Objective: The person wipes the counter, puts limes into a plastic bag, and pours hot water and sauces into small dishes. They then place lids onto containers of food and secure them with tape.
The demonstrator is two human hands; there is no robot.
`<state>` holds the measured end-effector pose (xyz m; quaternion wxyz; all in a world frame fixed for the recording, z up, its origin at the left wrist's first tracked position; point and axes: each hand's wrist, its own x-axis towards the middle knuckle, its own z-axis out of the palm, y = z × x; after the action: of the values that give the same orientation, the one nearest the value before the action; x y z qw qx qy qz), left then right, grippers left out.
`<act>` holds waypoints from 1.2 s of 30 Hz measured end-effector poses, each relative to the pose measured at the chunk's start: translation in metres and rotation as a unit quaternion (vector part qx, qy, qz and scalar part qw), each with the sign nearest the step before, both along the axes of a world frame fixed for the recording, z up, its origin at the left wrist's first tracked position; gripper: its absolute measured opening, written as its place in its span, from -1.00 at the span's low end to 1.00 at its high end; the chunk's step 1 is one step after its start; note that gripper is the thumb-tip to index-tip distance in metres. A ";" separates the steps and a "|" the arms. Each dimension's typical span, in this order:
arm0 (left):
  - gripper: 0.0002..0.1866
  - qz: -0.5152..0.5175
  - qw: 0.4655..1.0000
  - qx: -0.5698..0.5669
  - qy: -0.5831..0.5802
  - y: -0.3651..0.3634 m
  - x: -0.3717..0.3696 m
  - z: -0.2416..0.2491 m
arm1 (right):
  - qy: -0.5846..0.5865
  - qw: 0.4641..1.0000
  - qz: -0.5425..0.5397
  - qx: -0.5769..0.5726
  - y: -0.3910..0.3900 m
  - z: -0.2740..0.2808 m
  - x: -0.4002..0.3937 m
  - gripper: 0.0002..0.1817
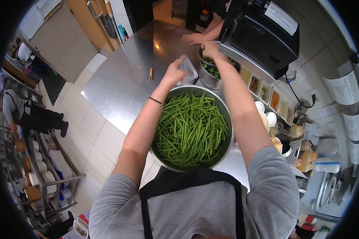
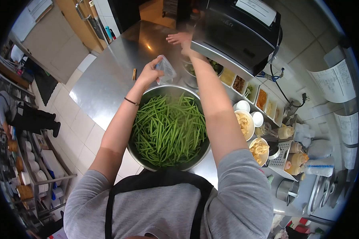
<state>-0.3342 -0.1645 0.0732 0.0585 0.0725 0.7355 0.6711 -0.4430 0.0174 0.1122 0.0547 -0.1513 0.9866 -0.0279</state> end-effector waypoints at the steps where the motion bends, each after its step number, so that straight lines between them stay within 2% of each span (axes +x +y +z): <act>1: -0.27 0.000 1.000 -0.001 -0.004 0.002 0.001 0.003 | 0.001 1.000 -0.001 0.000 -0.005 -0.004 0.001 -0.62; 4: -0.27 -0.008 1.000 -0.007 -0.004 0.006 0.001 0.007 | 0.155 0.986 -0.047 0.048 -0.015 -0.031 0.002 -0.56; 8: -0.27 -0.014 1.000 -0.001 0.002 0.010 0.000 0.009 | 0.129 0.985 -0.066 0.098 -0.013 -0.036 -0.006 -0.56; 10: -0.27 -0.011 1.000 0.004 0.010 0.012 0.000 0.009 | 0.112 0.988 -0.099 0.035 -0.009 -0.036 -0.006 -0.56; 14: -0.28 -0.004 1.000 0.006 0.005 0.012 -0.003 0.005 | 0.118 0.989 -0.087 0.020 -0.005 -0.036 -0.004 -0.52; 17: -0.28 -0.013 1.000 -0.005 -0.006 0.010 -0.004 0.003 | 0.120 0.986 -0.085 0.084 0.001 -0.054 -0.018 -0.48; 19: -0.29 -0.003 1.000 0.002 0.011 0.010 -0.004 0.001 | 0.197 0.973 -0.117 -0.014 0.004 -0.061 -0.017 -0.48; 23: -0.29 -0.003 1.000 0.007 0.007 0.008 -0.005 -0.004 | 0.194 0.967 -0.155 -0.048 -0.004 -0.055 -0.013 -0.54; 26: -0.29 -0.006 1.000 0.009 -0.007 0.007 -0.007 -0.004 | 0.137 0.979 -0.149 -0.018 -0.008 -0.044 -0.013 -0.59; 28: -0.30 -0.004 1.000 0.008 0.003 0.007 -0.006 -0.004 | 0.086 0.987 -0.128 0.042 -0.009 -0.043 -0.016 -0.62; 35: -0.28 -0.007 1.000 0.012 -0.013 0.008 -0.003 0.004 | 0.137 0.981 -0.129 0.041 -0.004 -0.061 -0.032 -0.63; 36: -0.29 0.001 1.000 0.016 0.002 0.008 -0.005 0.001 | 0.152 0.977 -0.146 -0.023 0.000 -0.064 -0.041 -0.61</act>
<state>-0.3396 -0.1570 0.0743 0.0553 0.0744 0.7251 0.6824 -0.4838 0.0175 0.0480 -0.1038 -0.0090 0.9939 -0.0349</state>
